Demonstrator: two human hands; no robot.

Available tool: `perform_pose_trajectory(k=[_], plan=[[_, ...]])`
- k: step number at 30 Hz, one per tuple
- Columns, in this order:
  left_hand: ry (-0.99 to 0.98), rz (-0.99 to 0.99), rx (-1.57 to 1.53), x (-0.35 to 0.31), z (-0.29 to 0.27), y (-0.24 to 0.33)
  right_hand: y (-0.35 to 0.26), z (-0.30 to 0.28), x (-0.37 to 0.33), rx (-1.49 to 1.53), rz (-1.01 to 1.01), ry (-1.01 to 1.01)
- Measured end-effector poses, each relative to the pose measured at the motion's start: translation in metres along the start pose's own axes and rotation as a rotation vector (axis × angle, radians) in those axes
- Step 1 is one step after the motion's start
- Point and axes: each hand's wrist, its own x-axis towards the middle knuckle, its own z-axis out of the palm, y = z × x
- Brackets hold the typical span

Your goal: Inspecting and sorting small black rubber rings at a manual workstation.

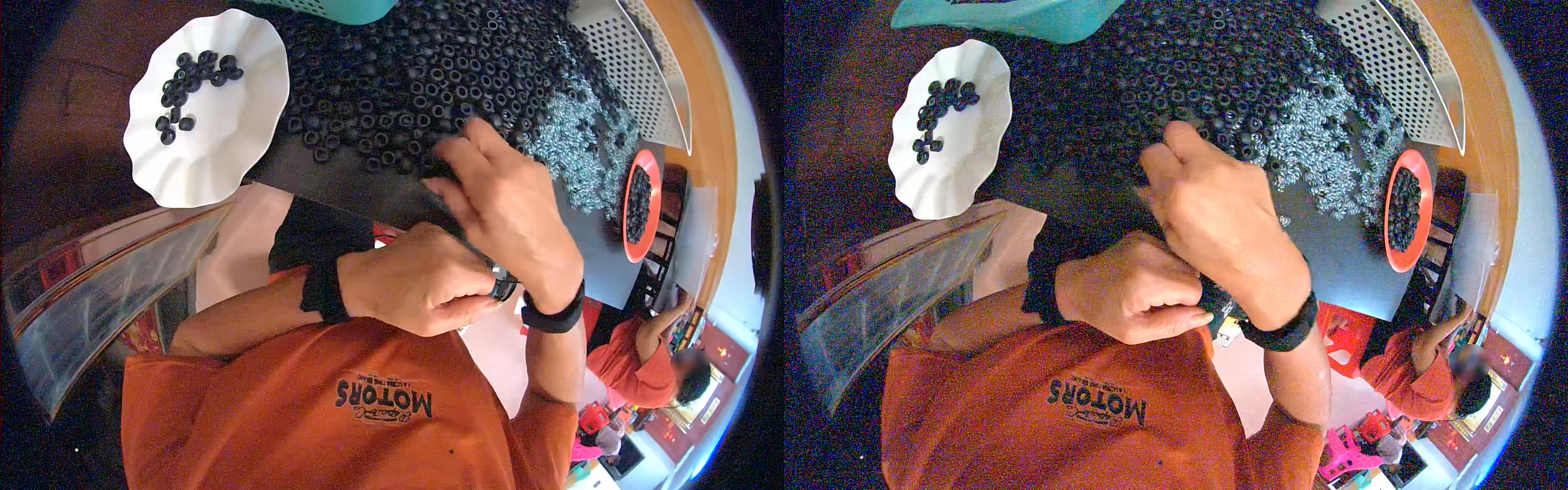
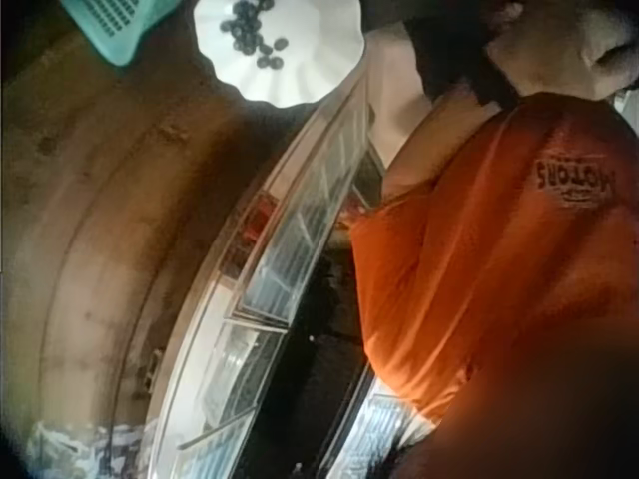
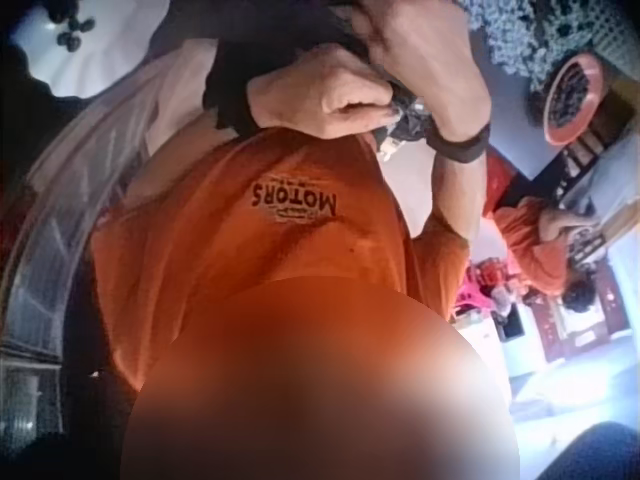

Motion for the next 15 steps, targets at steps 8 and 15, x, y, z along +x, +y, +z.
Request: perform_pose_trajectory(k=[8,15], plan=[[-0.004,-0.109,-0.196,-0.004,-0.008,0.008,0.005,-0.01,-0.008,0.004,-0.045,0.048],[0.484,-0.458,-0.303,0.001,-0.006,0.008,0.002,-0.024,-0.048,0.096,0.003,0.244]])
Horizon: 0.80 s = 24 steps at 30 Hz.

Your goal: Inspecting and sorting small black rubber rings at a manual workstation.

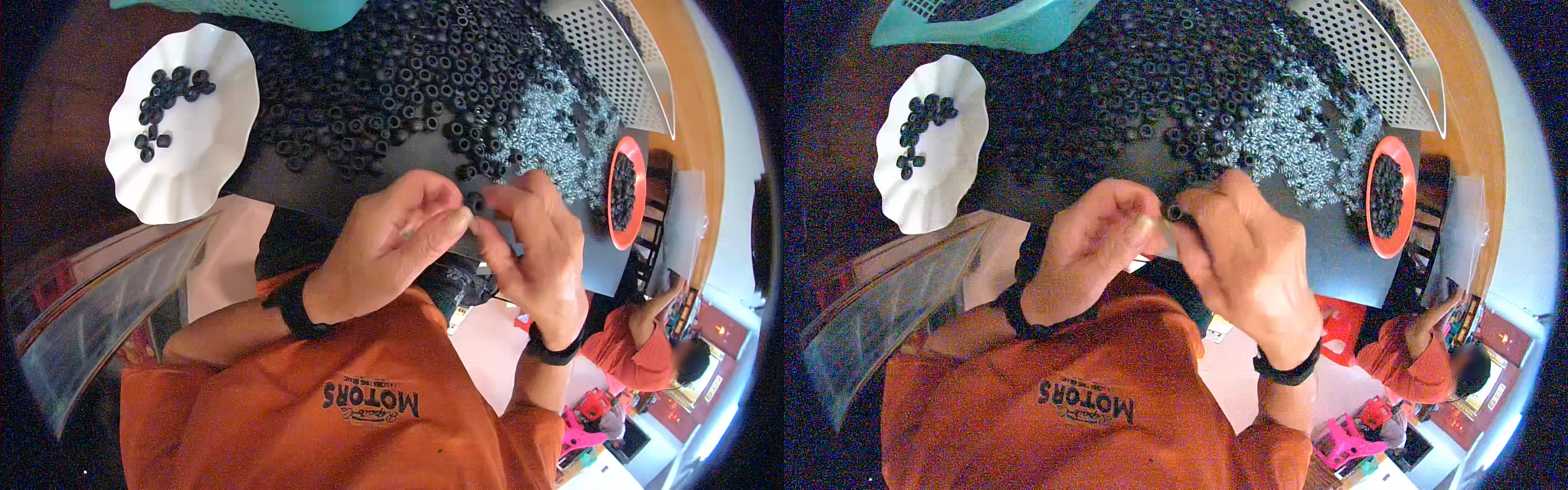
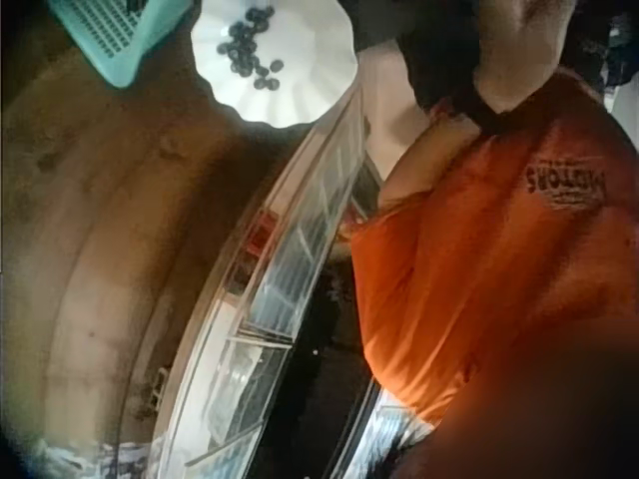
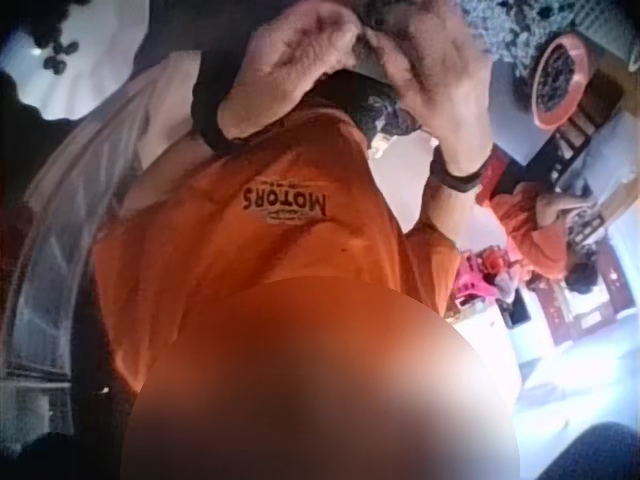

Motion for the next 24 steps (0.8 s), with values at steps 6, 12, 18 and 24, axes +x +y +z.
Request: perform_pose_trajectory(k=[6,12,18,24], plan=[[-0.072,-0.247,-0.3,0.011,0.007,0.006,-0.006,0.006,-0.013,0.036,0.024,0.135],[-0.25,-0.288,-0.652,0.013,0.014,-0.009,0.0,0.0,-0.02,0.224,0.05,0.197],[-0.279,-0.355,-0.848,0.013,0.022,-0.012,0.0,0.001,-0.027,0.263,0.114,0.221],[-0.302,-0.347,-0.462,0.015,0.018,-0.002,-0.002,-0.001,-0.033,0.303,0.095,0.209]])
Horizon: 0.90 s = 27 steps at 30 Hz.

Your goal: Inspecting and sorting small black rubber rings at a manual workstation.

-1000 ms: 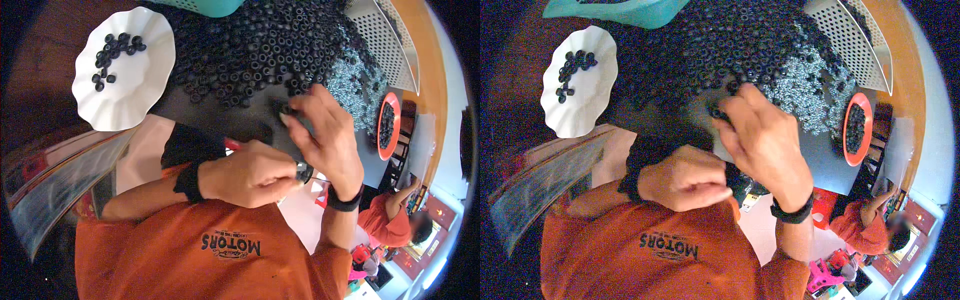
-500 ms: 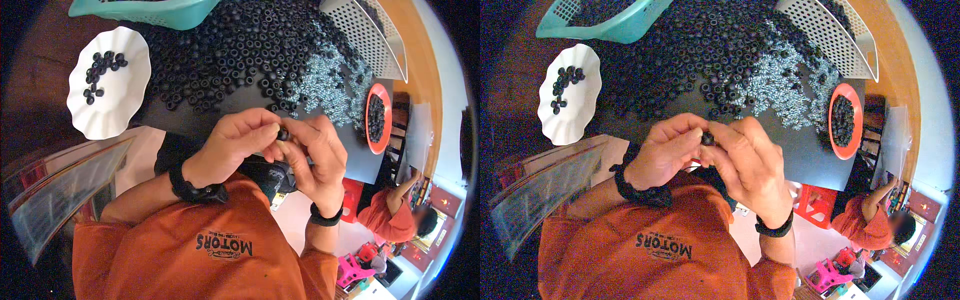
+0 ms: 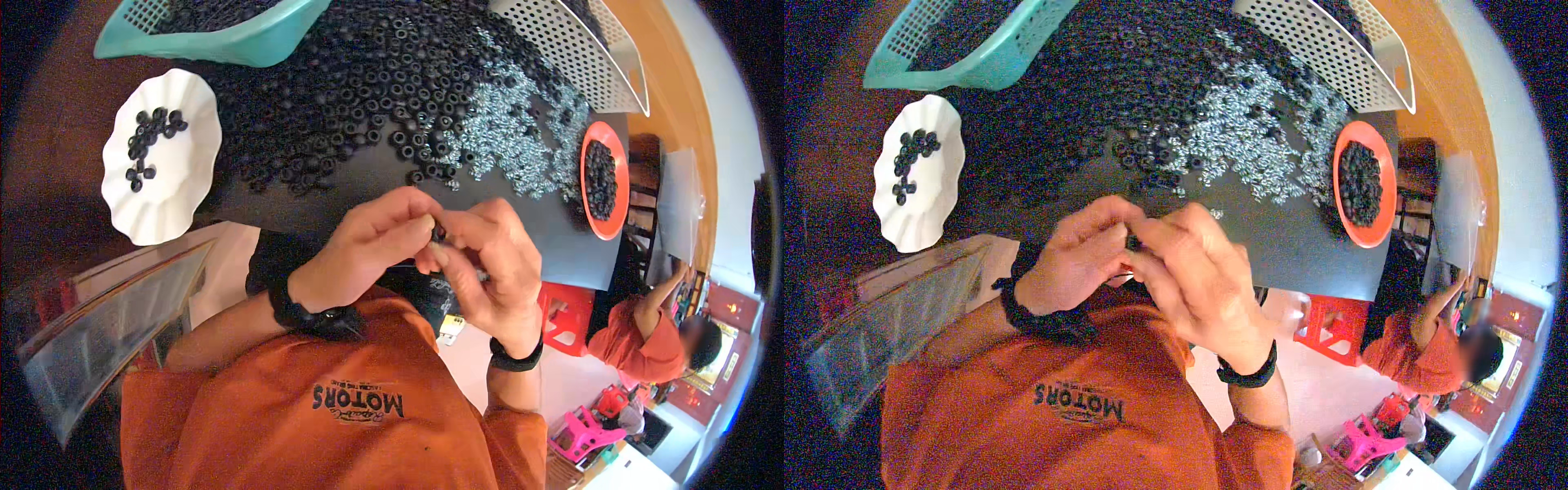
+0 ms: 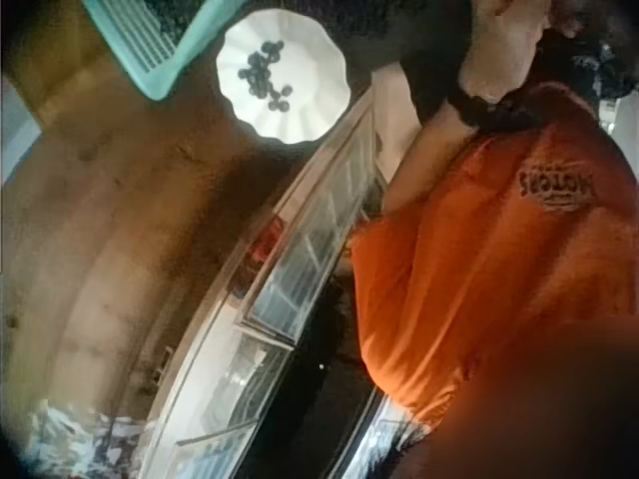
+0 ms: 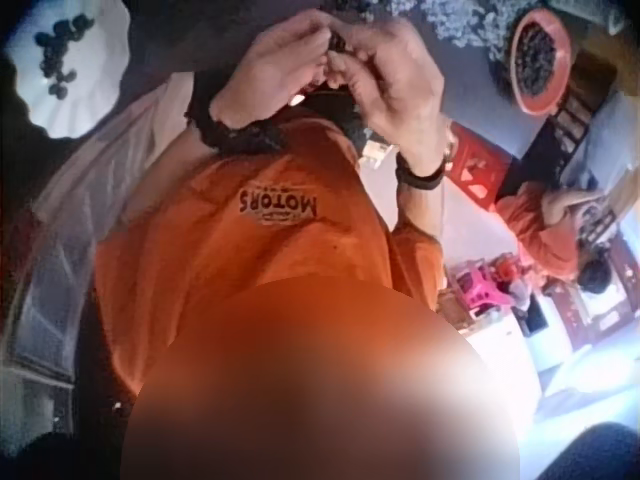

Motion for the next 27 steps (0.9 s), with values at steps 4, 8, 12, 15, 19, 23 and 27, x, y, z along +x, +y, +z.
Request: perform_pose_trajectory(k=[4,8,12,15,19,23,27], plan=[[-0.003,0.13,0.077,-0.003,-0.006,-0.003,0.024,-0.034,-0.01,-0.2,0.007,0.015],[-0.003,0.074,0.196,-0.001,-0.002,0.002,0.065,-0.064,-0.012,-0.346,0.342,-0.031],[0.033,0.09,0.365,0.0,0.002,0.002,0.083,-0.063,0.006,-0.393,0.221,-0.132],[-0.007,0.117,0.332,0.002,0.001,0.0,0.096,-0.061,0.018,-0.507,0.147,-0.197],[-0.023,0.083,0.331,0.003,-0.003,0.001,0.105,-0.068,0.028,-0.422,0.132,-0.251],[0.057,0.044,0.382,0.003,0.0,0.004,0.103,-0.069,0.02,-0.501,0.129,-0.218],[0.028,0.053,0.418,0.003,-0.003,0.004,0.095,-0.076,0.013,-0.312,0.174,-0.184]])
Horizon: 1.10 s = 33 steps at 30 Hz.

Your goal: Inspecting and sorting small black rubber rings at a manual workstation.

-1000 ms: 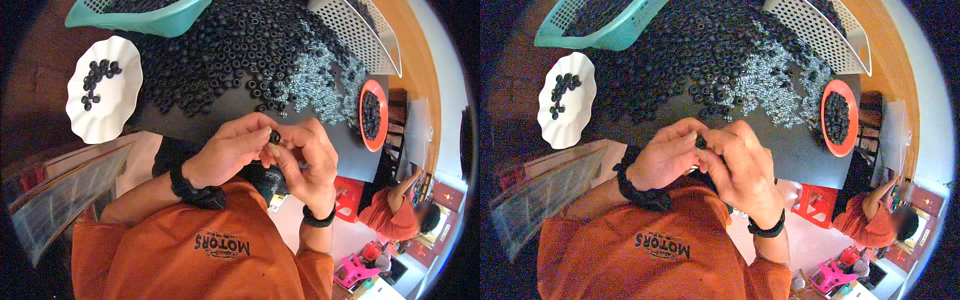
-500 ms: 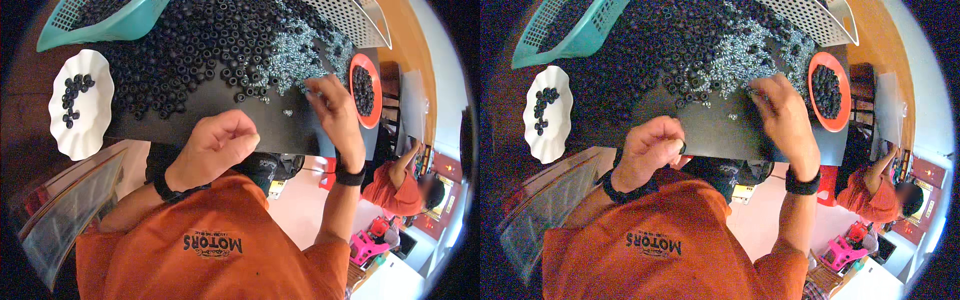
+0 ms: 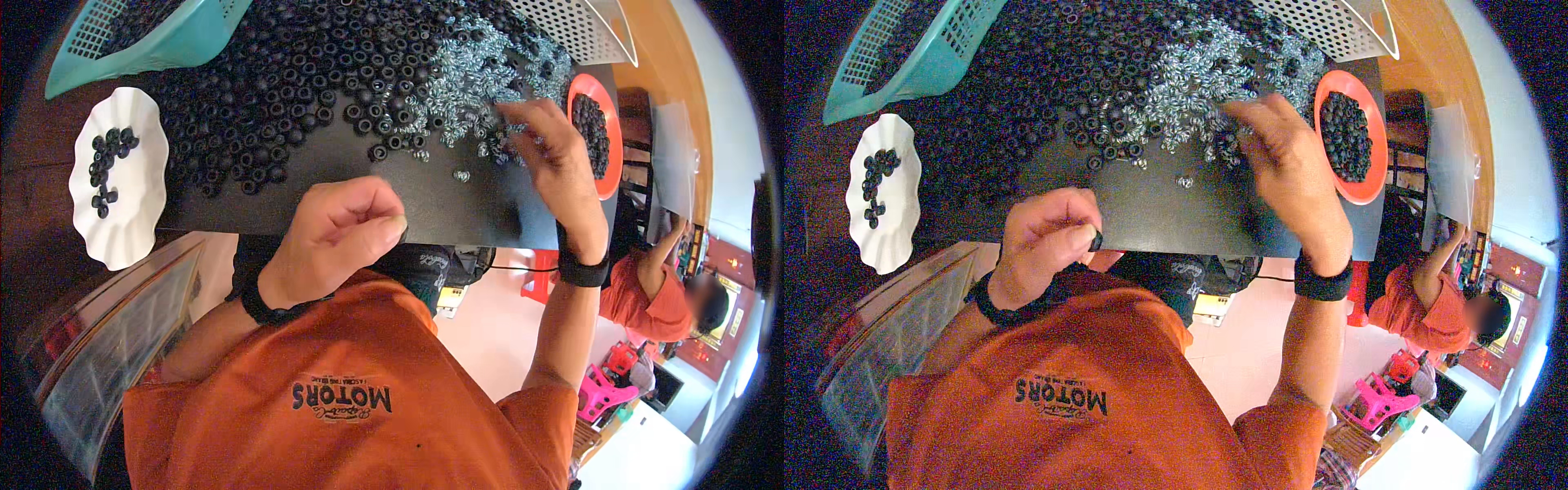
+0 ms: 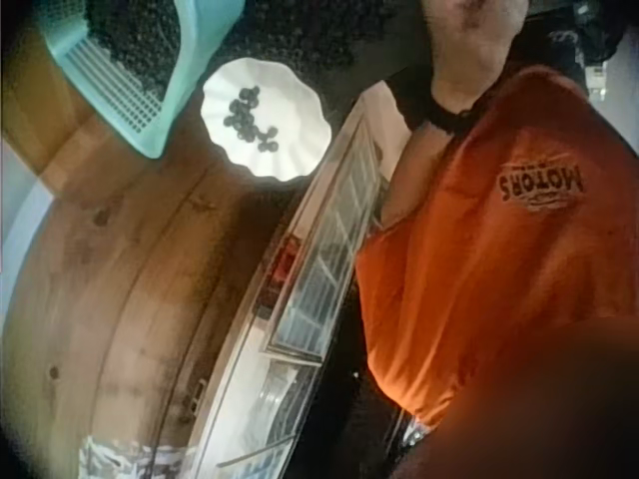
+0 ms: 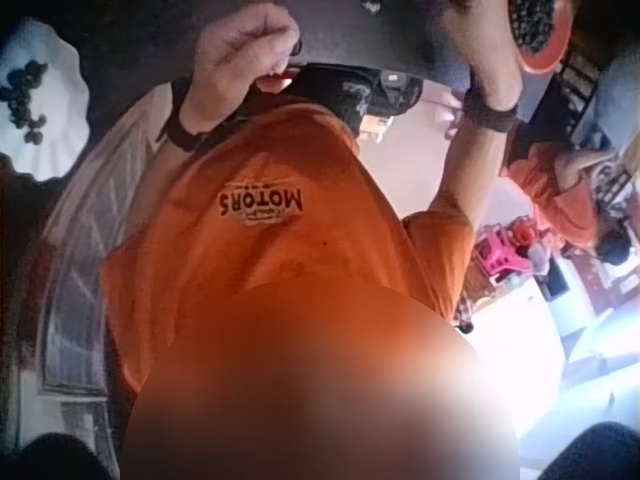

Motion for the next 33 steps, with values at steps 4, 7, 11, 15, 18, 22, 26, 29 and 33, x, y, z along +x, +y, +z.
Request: perform_pose_trajectory(k=[4,7,11,15,18,22,26,29,33], plan=[[-0.034,0.063,-0.022,0.0,-0.004,-0.009,0.011,-0.005,-0.003,-0.104,0.06,0.042],[-0.007,0.119,-0.02,0.002,-0.001,-0.009,0.011,-0.001,-0.002,-0.099,0.026,0.023],[-0.016,0.119,-0.003,0.002,-0.003,-0.009,0.007,-0.003,0.0,-0.144,0.046,0.014],[-0.024,0.106,0.011,0.003,-0.003,-0.008,0.01,0.001,-0.001,-0.147,0.038,0.0],[-0.024,0.157,0.046,0.005,-0.004,-0.011,0.014,0.001,-0.005,-0.23,0.021,-0.017],[-0.023,0.092,0.121,0.006,-0.003,-0.003,0.013,-0.003,-0.008,-0.235,0.063,-0.011],[-0.026,0.072,0.098,0.005,-0.004,-0.004,0.006,-0.002,-0.002,-0.201,0.019,0.021],[-0.026,0.077,0.084,0.005,-0.003,-0.005,0.003,0.004,0.001,-0.195,0.008,0.003],[-0.023,0.115,0.092,0.004,-0.003,-0.005,0.002,0.008,0.004,-0.207,-0.048,-0.02]])
